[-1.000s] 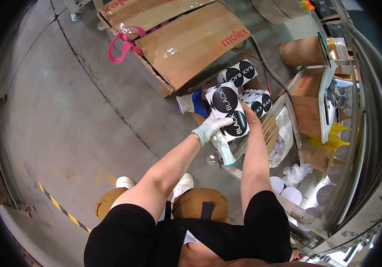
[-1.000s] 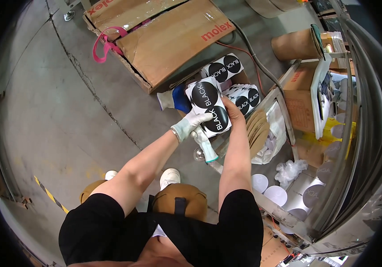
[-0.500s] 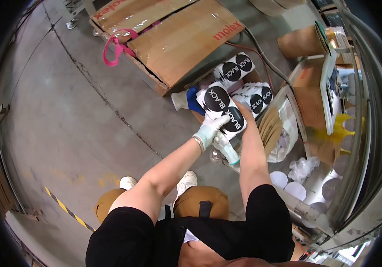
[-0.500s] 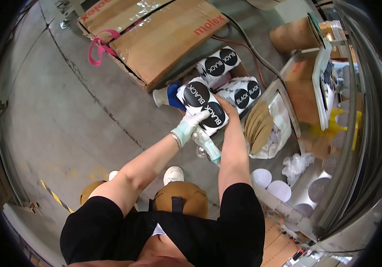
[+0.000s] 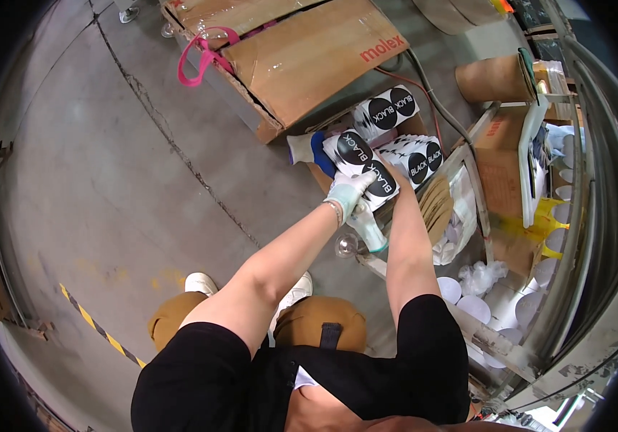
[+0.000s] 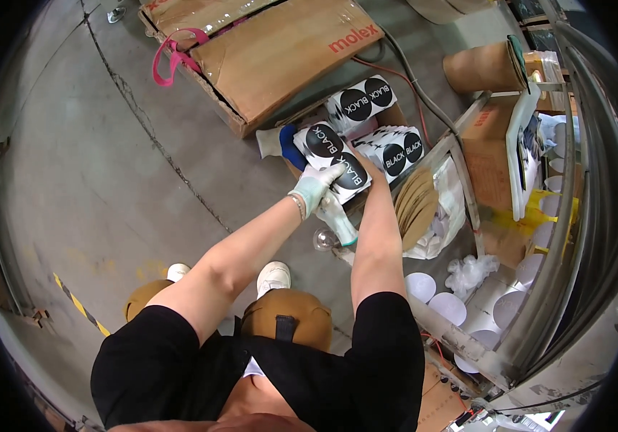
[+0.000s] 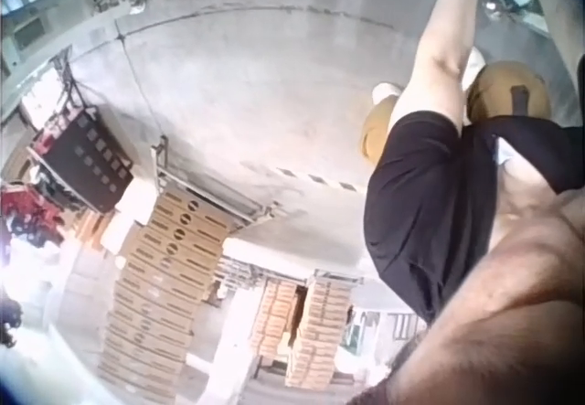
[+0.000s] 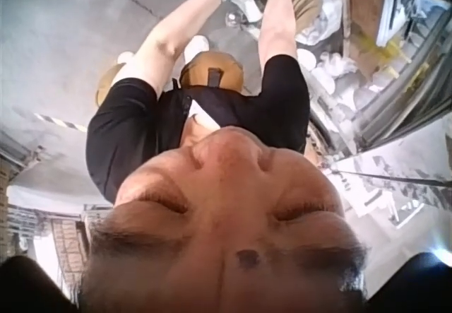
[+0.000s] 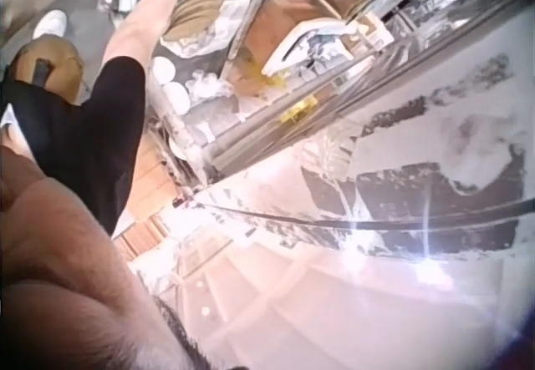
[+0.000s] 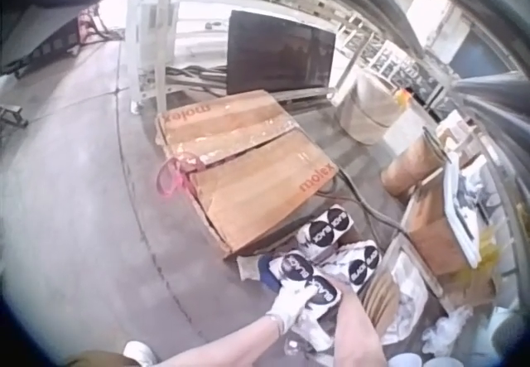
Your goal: Apply labels to a cardboard box and seal it using a handheld tape dispenser on a conveyor line.
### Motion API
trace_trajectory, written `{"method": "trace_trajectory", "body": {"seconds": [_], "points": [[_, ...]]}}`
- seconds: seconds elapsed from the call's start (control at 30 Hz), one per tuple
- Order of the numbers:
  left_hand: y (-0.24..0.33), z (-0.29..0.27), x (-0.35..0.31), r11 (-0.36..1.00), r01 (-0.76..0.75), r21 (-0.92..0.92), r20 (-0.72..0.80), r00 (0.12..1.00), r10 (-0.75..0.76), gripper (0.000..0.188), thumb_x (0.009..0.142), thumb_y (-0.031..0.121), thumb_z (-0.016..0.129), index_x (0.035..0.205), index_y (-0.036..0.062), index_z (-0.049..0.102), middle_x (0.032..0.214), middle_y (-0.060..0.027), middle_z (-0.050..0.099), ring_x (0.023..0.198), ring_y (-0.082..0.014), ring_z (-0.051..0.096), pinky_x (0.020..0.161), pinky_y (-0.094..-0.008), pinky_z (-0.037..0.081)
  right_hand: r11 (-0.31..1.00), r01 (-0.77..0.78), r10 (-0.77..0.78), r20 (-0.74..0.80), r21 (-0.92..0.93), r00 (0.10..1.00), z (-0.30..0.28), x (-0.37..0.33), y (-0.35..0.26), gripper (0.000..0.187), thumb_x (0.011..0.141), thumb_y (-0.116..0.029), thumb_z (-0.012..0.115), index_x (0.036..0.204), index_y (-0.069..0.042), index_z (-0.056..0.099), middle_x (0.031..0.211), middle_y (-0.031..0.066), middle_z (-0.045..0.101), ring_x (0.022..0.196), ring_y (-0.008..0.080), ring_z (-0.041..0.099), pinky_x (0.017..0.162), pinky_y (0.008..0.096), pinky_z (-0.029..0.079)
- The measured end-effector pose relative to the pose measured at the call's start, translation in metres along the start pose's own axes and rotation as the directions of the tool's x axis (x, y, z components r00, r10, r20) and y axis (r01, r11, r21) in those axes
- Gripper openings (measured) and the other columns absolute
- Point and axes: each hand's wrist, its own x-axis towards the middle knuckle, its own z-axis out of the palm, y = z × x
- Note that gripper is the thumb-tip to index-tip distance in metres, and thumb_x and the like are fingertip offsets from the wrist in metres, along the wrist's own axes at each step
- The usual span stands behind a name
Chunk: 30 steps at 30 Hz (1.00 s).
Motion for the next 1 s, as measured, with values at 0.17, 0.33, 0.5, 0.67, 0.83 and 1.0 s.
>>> {"method": "trace_trajectory", "body": {"seconds": [0.17, 0.33, 0.5, 0.67, 0.83, 1.0], "points": [[0.008, 0.016, 0.003, 0.938, 0.126, 0.322, -0.132, 0.987, -0.087, 0.052, 0.071, 0.028, 0.063, 0.108, -0.0071, 0.053, 0.081, -0.0171, 0.065, 0.051, -0.0225, 0.063, 0.047, -0.0349, 0.051, 0.999, -0.037, 0.027, 0.346, 0.022, 0.938, -0.04, 0.011, 0.01, 0.062, 0.091, -0.053, 0.044, 0.129, -0.004, 0.043, 0.125, 0.008, 0.053, 0.113, 0.0185, 0.05, 0.097, 0.0337, 0.037], [-0.008, 0.011, 0.017, 0.898, 0.136, 0.417, -0.141, 0.986, -0.084, 0.056, 0.075, 0.022, 0.055, 0.12, -0.0076, 0.041, 0.074, -0.0176, 0.064, 0.052, -0.0275, 0.064, 0.046, -0.0378, 0.052, 0.983, 0.083, -0.041, 0.245, -0.165, 0.969, -0.016, -0.006, 0.0, 0.053, 0.092, -0.047, 0.045, 0.122, -0.004, 0.051, 0.117, 0.0076, 0.058, 0.105, 0.0174, 0.053, 0.094, 0.0319, 0.039], [0.013, 0.015, -0.014, 0.842, 0.097, 0.53, -0.04, 0.995, -0.089, 0.056, 0.076, 0.024, 0.055, 0.12, -0.0066, 0.038, 0.086, -0.0208, 0.064, 0.065, -0.0307, 0.066, 0.057, -0.0376, 0.053, 0.428, 0.09, -0.282, -0.038, -0.899, 0.959, 0.013, -0.041, -0.021, 0.054, 0.083, -0.042, 0.059, 0.113, 0.003, 0.058, 0.105, 0.0163, 0.064, 0.097, 0.0284, 0.06, 0.088, 0.0361, 0.045], [0.022, -0.004, -0.05, 0.85, 0.011, 0.527, 0.007, 1.0, -0.017, 0.056, 0.077, 0.028, 0.058, 0.118, -0.0062, 0.04, 0.09, -0.0243, 0.063, 0.082, -0.0342, 0.065, 0.074, -0.0393, 0.051, 0.189, -0.011, -0.617, -0.127, -0.982, 0.776, 0.095, -0.088, -0.032, 0.059, 0.076, -0.038, 0.063, 0.117, 0.004, 0.055, 0.111, 0.0272, 0.058, 0.107, 0.0376, 0.055, 0.09, 0.041, 0.043], [0.043, 0.003, -0.114, 0.915, -0.108, 0.389, -0.101, 0.982, 0.159, 0.055, 0.081, 0.029, 0.055, 0.123, -0.0027, 0.04, 0.1, -0.024, 0.062, 0.093, -0.0376, 0.061, 0.081, -0.0423, 0.047, 0.29, 0.033, -0.776, -0.215, -0.957, 0.593, 0.122, -0.151, -0.024, 0.043, 0.081, -0.032, 0.06, 0.108, 0.001, 0.06, 0.104, 0.0215, 0.062, 0.099, 0.0366, 0.057, 0.088, 0.0404, 0.043], [0.062, -0.03, -0.174, 0.961, -0.122, -0.249, -0.225, 0.972, 0.065, 0.038, 0.087, 0.02, 0.055, 0.118, 0.0, 0.048, 0.081, -0.0103, 0.063, 0.068, -0.0188, 0.06, 0.061, -0.0323, 0.049, 0.589, 0.237, -0.664, -0.294, -0.773, 0.688, 0.118, -0.211, 0.032, 0.036, 0.091, -0.029, 0.052, 0.108, 0.001, 0.058, 0.108, 0.0153, 0.062, 0.098, 0.0266, 0.059, 0.084, 0.0358, 0.045]]}}
